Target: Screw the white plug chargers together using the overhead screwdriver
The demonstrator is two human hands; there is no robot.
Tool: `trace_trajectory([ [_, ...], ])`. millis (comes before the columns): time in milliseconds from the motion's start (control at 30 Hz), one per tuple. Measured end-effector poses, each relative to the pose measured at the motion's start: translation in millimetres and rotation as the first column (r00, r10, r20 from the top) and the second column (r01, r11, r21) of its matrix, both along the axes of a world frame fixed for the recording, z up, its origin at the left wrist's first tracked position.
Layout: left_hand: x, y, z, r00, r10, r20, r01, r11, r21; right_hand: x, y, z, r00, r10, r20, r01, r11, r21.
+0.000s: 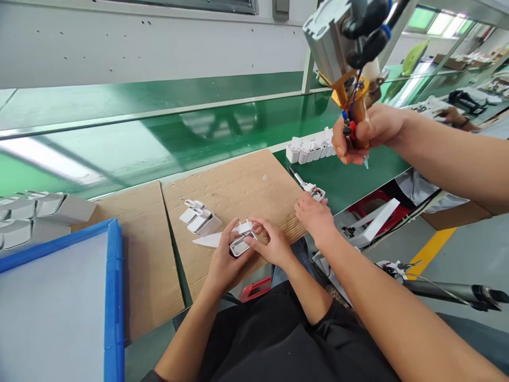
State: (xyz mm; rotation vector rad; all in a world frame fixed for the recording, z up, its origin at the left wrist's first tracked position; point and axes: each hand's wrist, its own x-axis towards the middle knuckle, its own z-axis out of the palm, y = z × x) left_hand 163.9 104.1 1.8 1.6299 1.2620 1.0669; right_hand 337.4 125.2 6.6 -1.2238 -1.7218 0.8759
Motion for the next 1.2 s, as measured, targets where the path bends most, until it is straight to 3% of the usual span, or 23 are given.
trace_trajectory([
  [100,1,-1,1.8,1.0,0.001,-0.016,-0.001,1.0,-0.005,-15,-8,-1.7,0.998,-0.046,-0.052,0.045,0.999,-0.017],
  [600,-1,-2,-2.8,1.0,-0.009,-0.016,0.008,0.999,-0.045,-15,-6,-0.9,0.995,-0.06,-0.076,0.058,0.998,-0.026],
  [967,0,-1,-8.8,0.999,0.031,-0.027,-0.029,0.998,0.048,-13,-6,0.0,0.993,-0.065,-0.094,0.056,0.994,-0.091],
  [1200,1,0,-7.4,0.999,0.027,0.045,-0.031,0.996,0.084,-18,-4,11.2,0.992,-0.043,-0.122,0.028,0.992,-0.125],
])
